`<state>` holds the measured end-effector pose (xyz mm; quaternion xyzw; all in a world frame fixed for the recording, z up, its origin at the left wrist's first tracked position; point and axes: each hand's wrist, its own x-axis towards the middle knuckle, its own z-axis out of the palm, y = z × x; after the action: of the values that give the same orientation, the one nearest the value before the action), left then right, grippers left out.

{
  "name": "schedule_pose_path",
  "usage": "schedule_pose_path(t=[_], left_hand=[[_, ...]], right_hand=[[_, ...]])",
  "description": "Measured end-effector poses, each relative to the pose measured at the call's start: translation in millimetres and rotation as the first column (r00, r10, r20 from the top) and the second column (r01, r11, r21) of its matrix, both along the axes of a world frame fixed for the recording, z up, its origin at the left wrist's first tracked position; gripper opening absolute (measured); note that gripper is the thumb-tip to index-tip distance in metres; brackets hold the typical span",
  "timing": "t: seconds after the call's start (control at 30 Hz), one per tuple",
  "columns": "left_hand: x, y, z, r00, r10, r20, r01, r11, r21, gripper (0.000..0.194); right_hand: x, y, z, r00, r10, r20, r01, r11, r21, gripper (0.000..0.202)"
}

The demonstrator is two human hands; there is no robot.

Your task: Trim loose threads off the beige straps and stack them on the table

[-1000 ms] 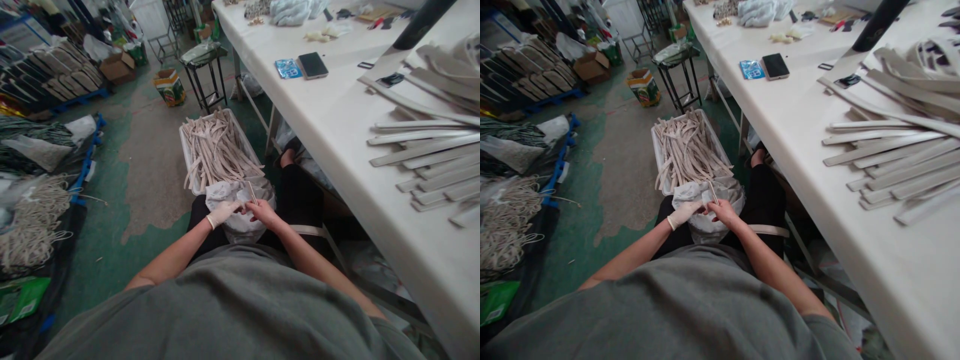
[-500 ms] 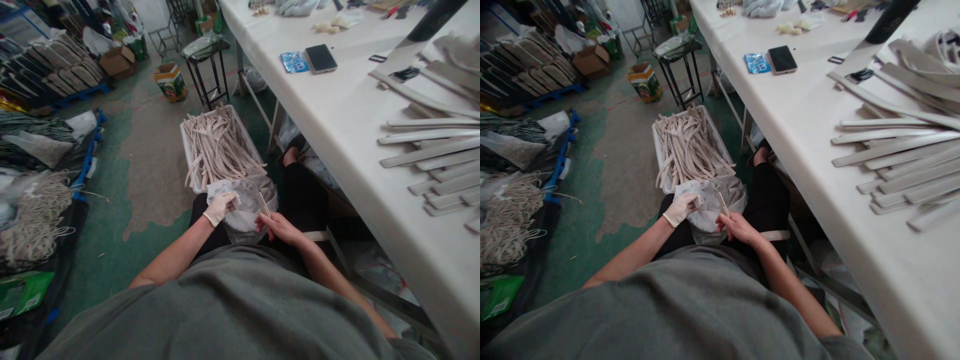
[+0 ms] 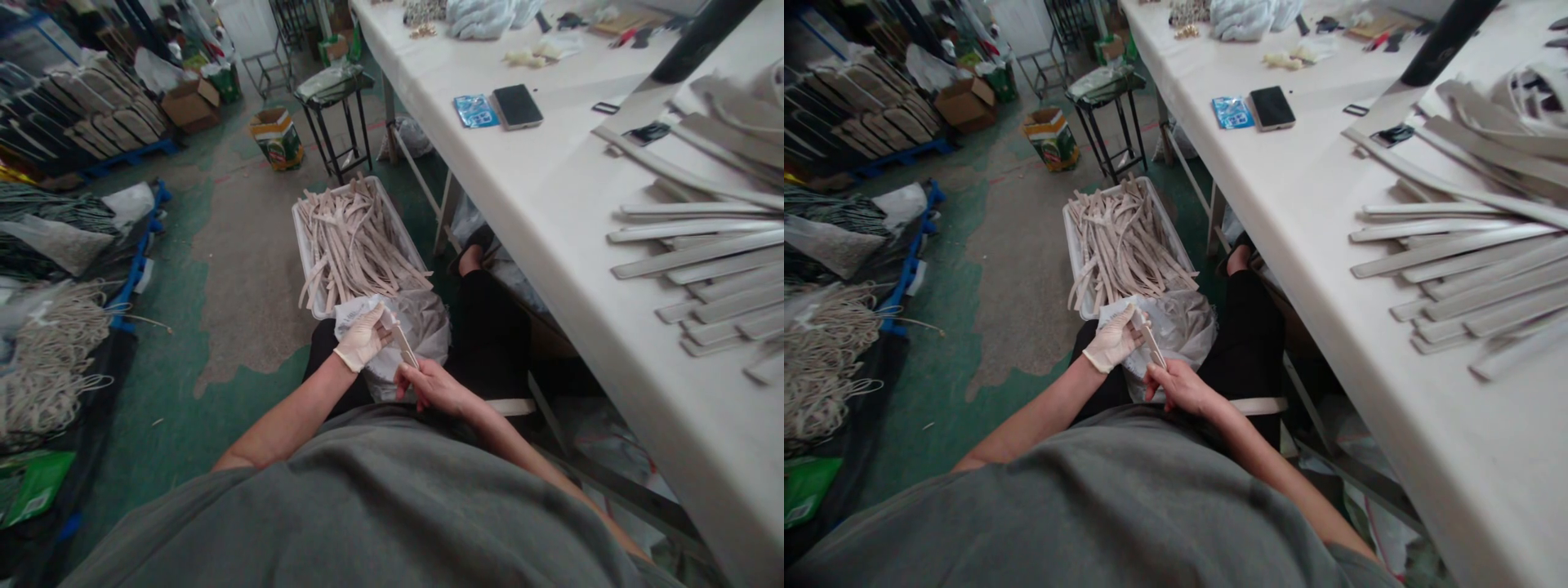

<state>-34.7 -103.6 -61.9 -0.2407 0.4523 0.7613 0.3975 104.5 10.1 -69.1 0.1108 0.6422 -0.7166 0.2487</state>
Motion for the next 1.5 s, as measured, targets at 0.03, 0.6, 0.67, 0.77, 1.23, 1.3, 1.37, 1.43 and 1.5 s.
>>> schedule_pose_path(t=[0.03, 0.6, 0.67, 0.77, 1.23, 1.3, 1.37, 1.43, 1.5], left_hand=[[0, 0, -0.3, 1.0, 0.0, 0.0, 0.0, 1.0, 0.007, 0.018], [8, -13, -7.9, 0.994, 0.075, -0.084, -0.076, 0.997, -0.01, 0.019], [15, -13, -5.9, 0.996, 0.08, -0.047, -0.081, 0.997, -0.012, 0.017], [38, -8, -2.3, 1.0, -0.012, -0.007, 0.013, 0.998, 0.057, 0.015], [34, -49, 35.4, 0.959, 0.212, -0.186, -0.175, 0.965, 0.198, 0.024], [24, -67, 49.2, 0.86, 0.363, -0.359, -0.298, 0.928, 0.224, 0.026], [16, -93, 56.3, 0.733, 0.487, -0.475, -0.427, 0.873, 0.237, 0.028], [16, -121, 50.1, 0.694, 0.554, -0.459, -0.525, 0.826, 0.203, 0.029], [27, -140, 31.0, 0.742, 0.584, -0.329, -0.58, 0.805, 0.124, 0.03]], right_hand=[[0, 1, 0.3, 1.0, -0.006, 0.002, 0.006, 1.0, -0.002, 0.036], [9, 22, 33.6, 0.996, 0.058, -0.068, -0.01, 0.829, 0.559, 0.031], [15, 25, 37.9, 0.997, 0.062, -0.051, -0.019, 0.802, 0.597, 0.033], [10, 23, 39.3, 0.999, 0.034, -0.042, -0.004, 0.811, 0.584, 0.034], [-39, -2, 65.0, 0.962, 0.216, -0.168, -0.045, 0.732, 0.68, 0.04], [-56, -17, 77.8, 0.926, 0.287, -0.245, -0.057, 0.747, 0.662, 0.039], [-67, -28, 85.6, 0.884, 0.368, -0.289, -0.093, 0.742, 0.664, 0.039], [-73, -38, 84.3, 0.861, 0.44, -0.254, -0.15, 0.698, 0.7, 0.039], [-75, -45, 75.6, 0.848, 0.503, -0.169, -0.234, 0.64, 0.732, 0.039]])
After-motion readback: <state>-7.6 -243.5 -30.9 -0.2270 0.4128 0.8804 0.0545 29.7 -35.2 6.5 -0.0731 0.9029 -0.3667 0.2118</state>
